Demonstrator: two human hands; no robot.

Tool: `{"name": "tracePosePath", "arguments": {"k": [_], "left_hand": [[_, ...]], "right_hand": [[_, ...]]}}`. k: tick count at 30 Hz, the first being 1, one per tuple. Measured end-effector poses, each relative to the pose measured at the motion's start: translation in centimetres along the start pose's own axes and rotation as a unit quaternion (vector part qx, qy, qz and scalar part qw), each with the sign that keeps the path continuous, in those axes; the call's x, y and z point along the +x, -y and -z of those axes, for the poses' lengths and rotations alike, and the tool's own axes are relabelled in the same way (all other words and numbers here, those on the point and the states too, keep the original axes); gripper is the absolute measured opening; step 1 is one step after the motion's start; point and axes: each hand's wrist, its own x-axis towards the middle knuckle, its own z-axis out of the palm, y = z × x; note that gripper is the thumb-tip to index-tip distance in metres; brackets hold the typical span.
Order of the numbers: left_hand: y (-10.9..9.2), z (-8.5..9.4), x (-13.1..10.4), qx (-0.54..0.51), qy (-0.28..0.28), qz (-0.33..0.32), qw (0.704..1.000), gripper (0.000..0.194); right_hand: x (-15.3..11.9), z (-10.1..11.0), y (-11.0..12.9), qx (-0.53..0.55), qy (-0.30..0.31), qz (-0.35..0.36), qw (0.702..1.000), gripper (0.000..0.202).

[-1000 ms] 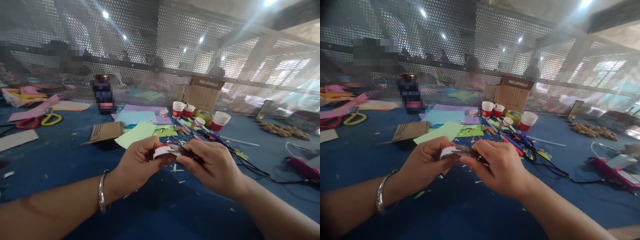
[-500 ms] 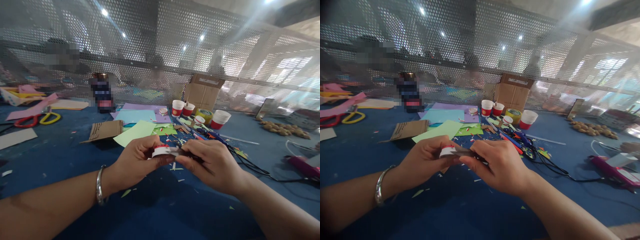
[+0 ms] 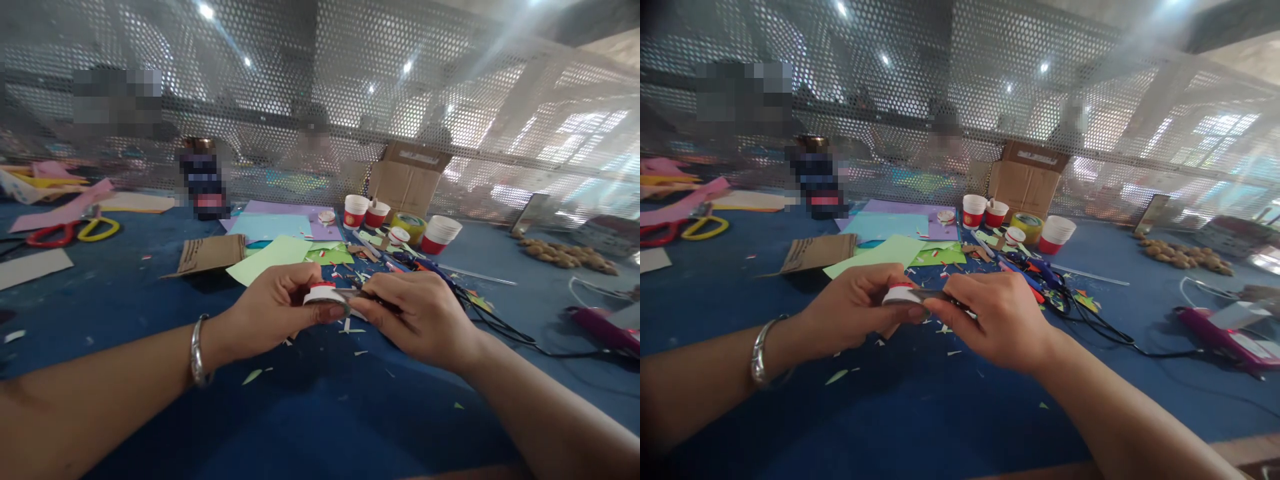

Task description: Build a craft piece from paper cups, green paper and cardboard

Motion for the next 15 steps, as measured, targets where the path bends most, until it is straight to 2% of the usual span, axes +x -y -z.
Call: {"name": "tracePosePath", "arguments": {"k": [4, 7, 9, 15], "left_hand": [[-0.2, 0.1, -0.1, 0.04, -0.01, 0.012, 0.999, 0.02], [-0.3, 0.2, -0.1, 0.072, -0.013, 0.002, 0.997, 0.019], [-0.4, 0.2, -0.2, 0.11, -0.01, -0.015, 0.994, 0.018], [-0.5, 0.4, -0.3, 0.22, 0.006, -0.098, 0.971, 0.01]], "right_hand": [[0.1, 0.8, 0.0, 0.023, -0.053, -0.055, 0.997, 0.027], [0.4, 1.3, -0.2, 0.07, -0.092, -0.115, 0.987, 0.031], [0.5, 1.2, -0.3, 0.109, -0.082, -0.141, 0.981, 0.035], [0.6, 0.0, -0.1, 0.215, 0.007, -0.187, 0.959, 0.042]]}}
